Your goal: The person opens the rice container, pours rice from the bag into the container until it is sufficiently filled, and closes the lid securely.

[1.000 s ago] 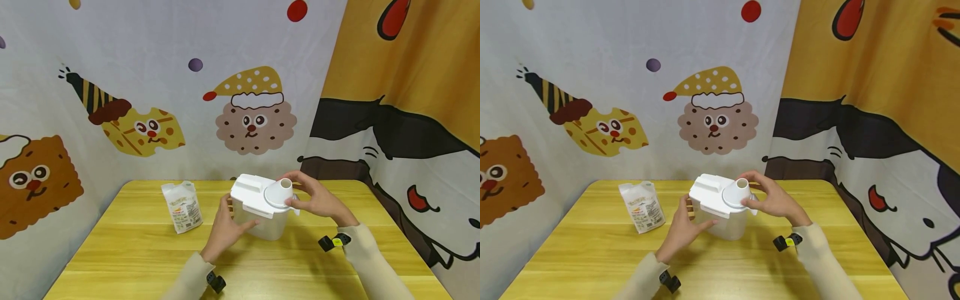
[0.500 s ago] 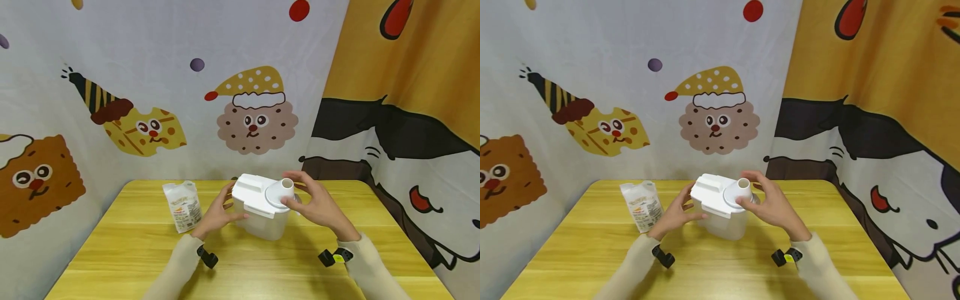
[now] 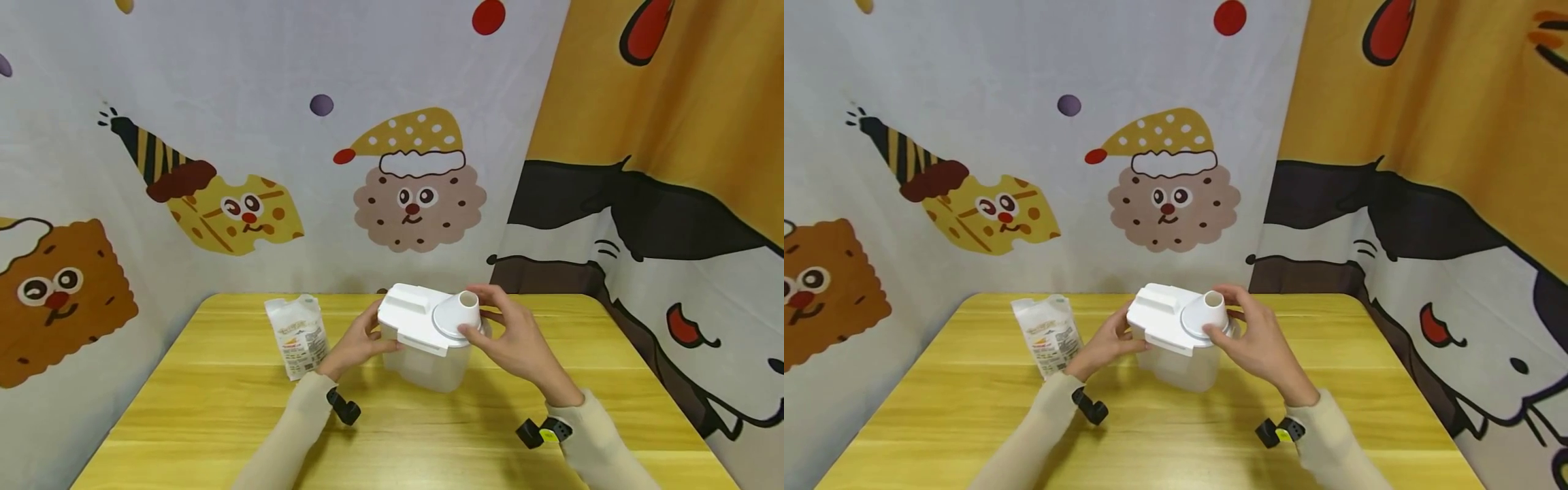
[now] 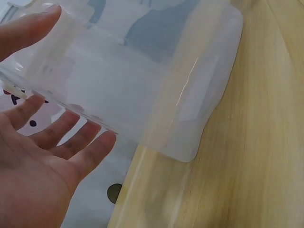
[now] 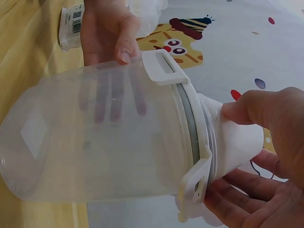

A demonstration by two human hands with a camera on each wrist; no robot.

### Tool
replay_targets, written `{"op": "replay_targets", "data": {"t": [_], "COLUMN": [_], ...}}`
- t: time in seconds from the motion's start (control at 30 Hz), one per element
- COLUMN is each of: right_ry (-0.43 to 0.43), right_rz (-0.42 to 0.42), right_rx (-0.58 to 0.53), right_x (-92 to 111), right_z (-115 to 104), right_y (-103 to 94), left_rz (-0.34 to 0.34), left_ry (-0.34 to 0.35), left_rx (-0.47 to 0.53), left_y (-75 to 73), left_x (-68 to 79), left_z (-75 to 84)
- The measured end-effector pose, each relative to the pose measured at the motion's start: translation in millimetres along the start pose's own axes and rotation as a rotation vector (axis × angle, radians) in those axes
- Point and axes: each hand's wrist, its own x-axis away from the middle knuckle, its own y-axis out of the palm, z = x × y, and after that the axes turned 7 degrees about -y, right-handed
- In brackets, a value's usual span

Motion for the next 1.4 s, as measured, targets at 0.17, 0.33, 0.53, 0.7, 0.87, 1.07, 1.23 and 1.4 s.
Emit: {"op": "replay_targets", "data": {"t": [0.17,0.33,0.53,0.7,0.87,1.07,1.23,1.4], "right_ry": [0.006,0.002,0.008,0.023,0.018,-0.012,-0.028,-0.081], "right_rz": [-0.009,-0.025,-0.052,-0.090,-0.107,-0.121,-0.136,-0.165], "right_rx": [0.004,-0.004,-0.020,-0.053,-0.088,-0.099,-0.131,-0.190], "right_x": [-0.8,-2.8,-5.4,-7.5,-10.5,-15.2,-18.4,-22.3], "right_z": [1.2,4.5,10.3,16.4,23.5,32.5,37.8,46.3], "right_y": [-0.9,-4.0,-8.2,-11.9,-16.5,-20.0,-22.3,-23.9], "left_rz": [0.013,0.051,0.093,0.129,0.173,0.230,0.285,0.340], "left_ry": [-0.018,-0.015,-0.022,-0.024,-0.047,-0.041,-0.055,-0.065], "left_rx": [0.018,-0.001,-0.010,-0.021,-0.037,-0.035,-0.065,-0.095], "left_y": [0.3,3.6,9.8,15.8,23.8,34.8,44.4,54.1], "left_x": [-0.1,2.7,10.0,14.7,17.3,21.1,24.7,29.1], "left_z": [0.3,1.3,2.8,2.2,4.1,8.7,8.7,9.9]}}
